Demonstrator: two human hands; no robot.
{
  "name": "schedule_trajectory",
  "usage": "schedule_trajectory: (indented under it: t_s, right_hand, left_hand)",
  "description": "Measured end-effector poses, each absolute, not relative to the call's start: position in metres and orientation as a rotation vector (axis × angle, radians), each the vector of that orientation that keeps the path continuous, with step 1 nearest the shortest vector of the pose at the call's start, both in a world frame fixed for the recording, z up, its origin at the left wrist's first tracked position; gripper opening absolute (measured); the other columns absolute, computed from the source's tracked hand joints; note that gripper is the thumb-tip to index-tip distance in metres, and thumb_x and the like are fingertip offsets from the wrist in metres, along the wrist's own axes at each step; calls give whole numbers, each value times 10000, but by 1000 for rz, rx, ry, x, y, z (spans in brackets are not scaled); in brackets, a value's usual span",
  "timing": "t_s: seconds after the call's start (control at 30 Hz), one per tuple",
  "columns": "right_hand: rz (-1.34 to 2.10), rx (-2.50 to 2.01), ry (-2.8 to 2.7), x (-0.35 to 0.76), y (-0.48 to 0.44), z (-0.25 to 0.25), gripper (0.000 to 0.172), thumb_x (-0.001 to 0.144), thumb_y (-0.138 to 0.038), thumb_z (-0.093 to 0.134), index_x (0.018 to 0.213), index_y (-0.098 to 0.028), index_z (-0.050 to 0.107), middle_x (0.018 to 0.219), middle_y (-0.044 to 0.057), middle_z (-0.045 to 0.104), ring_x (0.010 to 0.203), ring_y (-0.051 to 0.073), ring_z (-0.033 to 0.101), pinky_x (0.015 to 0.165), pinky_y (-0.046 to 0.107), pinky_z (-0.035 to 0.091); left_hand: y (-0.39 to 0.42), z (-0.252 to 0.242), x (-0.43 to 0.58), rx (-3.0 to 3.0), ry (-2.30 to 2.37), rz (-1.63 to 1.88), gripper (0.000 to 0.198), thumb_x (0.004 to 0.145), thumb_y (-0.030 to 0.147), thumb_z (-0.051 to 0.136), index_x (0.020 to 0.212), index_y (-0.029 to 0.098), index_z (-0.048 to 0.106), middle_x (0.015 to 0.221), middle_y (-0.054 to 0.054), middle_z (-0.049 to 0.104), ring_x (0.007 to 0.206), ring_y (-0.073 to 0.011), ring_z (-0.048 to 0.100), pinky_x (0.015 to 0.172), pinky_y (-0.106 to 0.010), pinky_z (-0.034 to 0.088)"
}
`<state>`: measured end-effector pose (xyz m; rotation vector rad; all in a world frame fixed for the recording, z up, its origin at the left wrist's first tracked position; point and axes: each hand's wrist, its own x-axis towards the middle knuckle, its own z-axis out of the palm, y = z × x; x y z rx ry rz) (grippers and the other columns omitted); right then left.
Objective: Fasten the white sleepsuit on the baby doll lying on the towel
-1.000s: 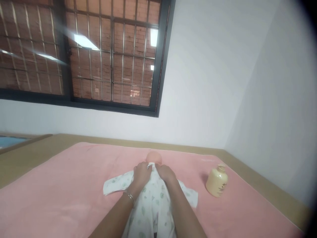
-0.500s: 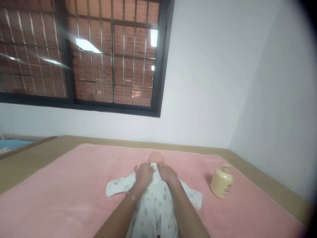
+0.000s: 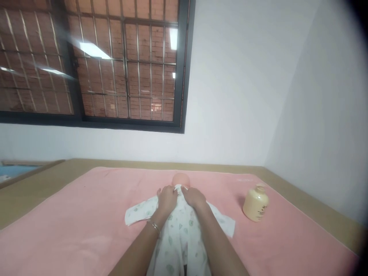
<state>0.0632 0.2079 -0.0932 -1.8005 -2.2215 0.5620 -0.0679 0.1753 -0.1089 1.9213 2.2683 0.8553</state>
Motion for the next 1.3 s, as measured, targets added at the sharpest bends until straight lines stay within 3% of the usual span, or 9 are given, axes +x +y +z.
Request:
schedule_trajectory:
  t_s: [0.2, 0.4, 0.6, 0.9, 1.1, 1.3]
  right_hand:
    - [376, -1723, -2243, 53, 195, -83, 600, 859, -582, 240, 1020, -168, 644, 1046, 143, 638, 1001, 287, 569, 822, 396, 413]
    - [624, -1773, -2211, 67, 212, -97, 749, 828, -685, 167, 1084, -149, 624, 1134, 151, 606, 1034, 286, 565, 845, 383, 417]
    - [434, -1710, -2280, 60, 199, -83, 652, 867, -601, 200, 1025, -151, 646, 1064, 154, 631, 1008, 287, 570, 840, 404, 407]
    - [628, -1785, -2231, 66, 208, -93, 768, 853, -654, 105, 1110, -133, 608, 1137, 158, 599, 1049, 283, 553, 867, 393, 402]
    - [421, -1755, -2251, 57, 195, -82, 723, 857, -638, 131, 1036, -159, 642, 1068, 156, 625, 1005, 299, 561, 843, 427, 391]
    - [569, -1813, -2215, 62, 206, -93, 759, 840, -669, 125, 1096, -150, 617, 1122, 151, 606, 1042, 291, 550, 859, 406, 396]
  left_hand:
    - [180, -111, -73, 1759, 2287, 690, 426, 875, 412, 285, 855, 204, 656, 1036, -108, 658, 1024, -258, 545, 993, -504, 191]
    - [172, -107, -66, 1913, 2282, 820, 392, 881, 343, 288, 850, 195, 649, 999, -91, 667, 1023, -211, 549, 989, -395, 241]
    - [178, -112, -75, 1805, 2312, 647, 474, 869, 468, 272, 916, 186, 651, 1021, -114, 657, 975, -262, 573, 814, -360, 373]
    - [174, -110, -71, 1929, 2267, 823, 376, 870, 363, 323, 884, 199, 662, 976, -86, 663, 963, -210, 570, 809, -291, 352]
    - [180, -115, -78, 1774, 2275, 702, 472, 875, 476, 280, 933, 193, 654, 1016, -104, 664, 966, -251, 584, 797, -327, 371]
    - [179, -115, -73, 1965, 2263, 815, 398, 885, 382, 312, 790, 190, 648, 921, -85, 672, 925, -215, 590, 792, -297, 354]
